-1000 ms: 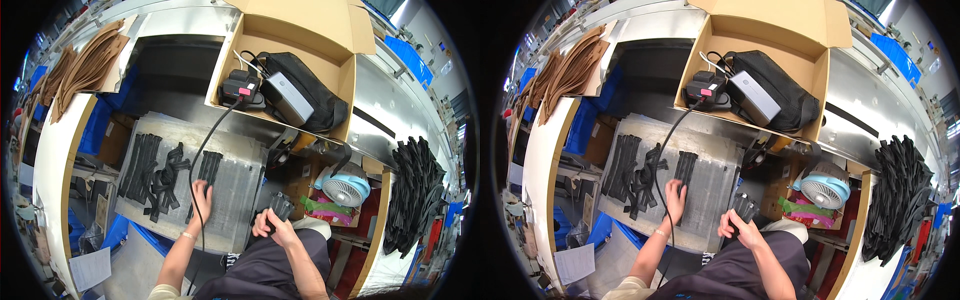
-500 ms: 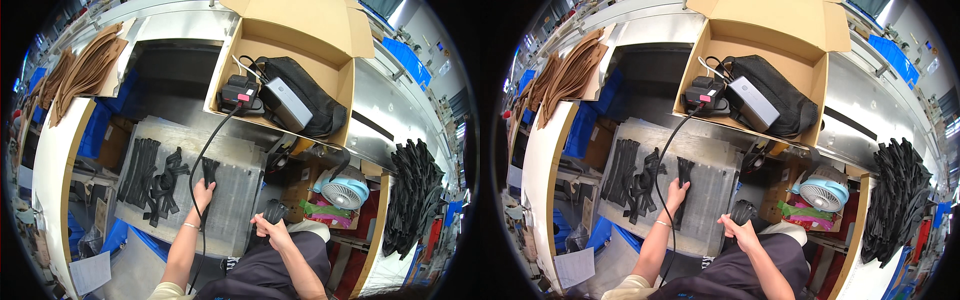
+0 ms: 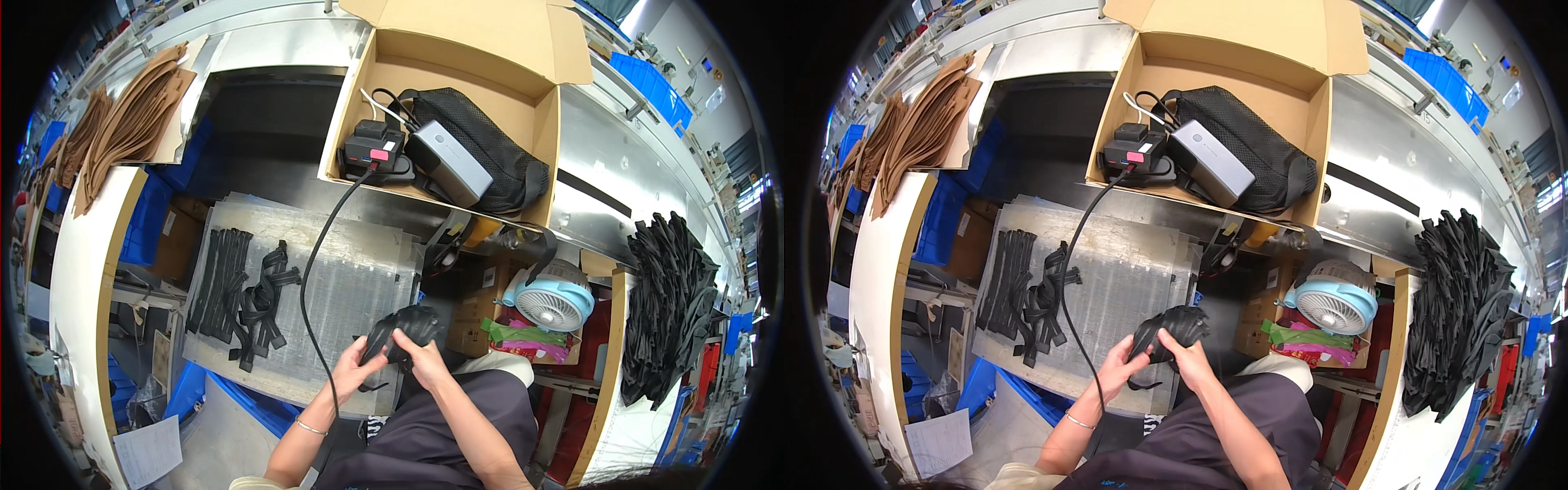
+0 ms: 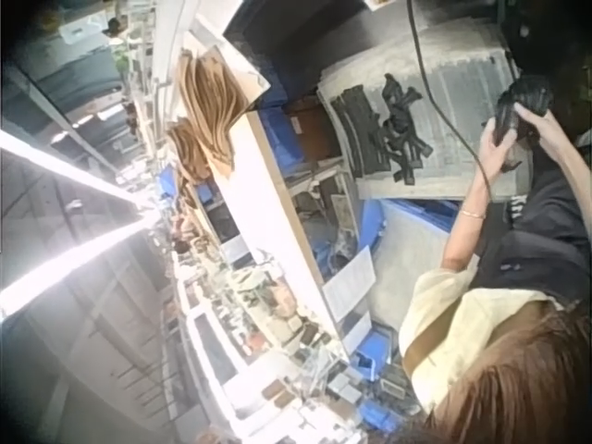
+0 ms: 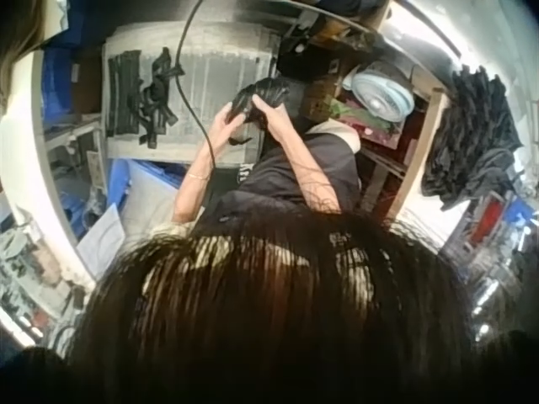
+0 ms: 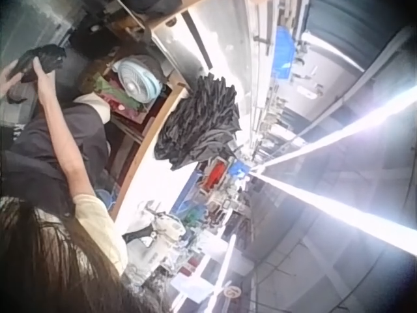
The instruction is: Organizing leather straps and sewing them using an industrial sewing machine.
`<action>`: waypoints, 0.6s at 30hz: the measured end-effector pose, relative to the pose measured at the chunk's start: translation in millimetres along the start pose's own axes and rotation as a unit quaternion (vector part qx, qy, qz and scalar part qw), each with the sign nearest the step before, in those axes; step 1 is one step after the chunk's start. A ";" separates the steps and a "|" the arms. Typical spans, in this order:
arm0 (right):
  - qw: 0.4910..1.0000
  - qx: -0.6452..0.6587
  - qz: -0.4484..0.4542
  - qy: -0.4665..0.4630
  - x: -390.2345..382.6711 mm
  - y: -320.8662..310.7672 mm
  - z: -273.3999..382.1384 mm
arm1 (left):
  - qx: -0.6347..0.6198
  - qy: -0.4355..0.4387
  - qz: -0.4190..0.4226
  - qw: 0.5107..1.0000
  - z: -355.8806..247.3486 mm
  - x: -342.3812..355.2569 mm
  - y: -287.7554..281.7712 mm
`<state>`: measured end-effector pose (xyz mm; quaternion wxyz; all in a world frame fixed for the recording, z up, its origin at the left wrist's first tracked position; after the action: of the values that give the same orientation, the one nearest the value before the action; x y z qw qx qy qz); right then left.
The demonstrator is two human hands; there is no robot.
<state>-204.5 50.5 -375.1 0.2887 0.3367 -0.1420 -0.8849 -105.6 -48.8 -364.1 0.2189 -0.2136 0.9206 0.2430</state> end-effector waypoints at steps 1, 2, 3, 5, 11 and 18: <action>0.998 -0.036 0.023 -0.049 -3.2 -2.2 11.3 | -0.004 -0.039 0.002 0.999 1.6 -3.7 -3.7; 0.989 -0.077 0.056 -0.116 -7.7 -3.8 24.8 | -0.002 -0.038 0.003 0.999 -0.6 -7.7 -6.7; 0.995 -0.055 0.047 -0.062 -9.3 -9.5 25.9 | -0.043 -0.001 0.052 0.998 -6.7 -13.1 -4.2; 0.996 -0.032 0.043 -0.076 -14.0 -14.3 35.5 | -0.097 0.060 0.136 0.984 -17.6 -23.3 3.9; 0.999 -0.006 0.017 -0.036 -15.1 -15.0 34.9 | -0.082 0.047 0.190 0.977 -29.2 -35.3 15.7; 0.961 -0.237 -0.077 -0.118 -16.4 -46.1 47.1 | -0.027 -0.061 0.219 0.973 -13.3 -48.5 6.7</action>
<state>-245.7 99.7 -352.7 0.2719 0.1618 0.0652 -0.9464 -73.4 -36.7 -326.6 0.2106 0.0027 0.9228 0.3225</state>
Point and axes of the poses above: each hand's wrist, its own x-axis towards the middle knuckle, its own y-axis out of the palm, z = x × y, the point moved 5 cm from there along x, towards the middle knuckle, and after that the axes turned 3 degrees about -y, right-handed, at the moved point
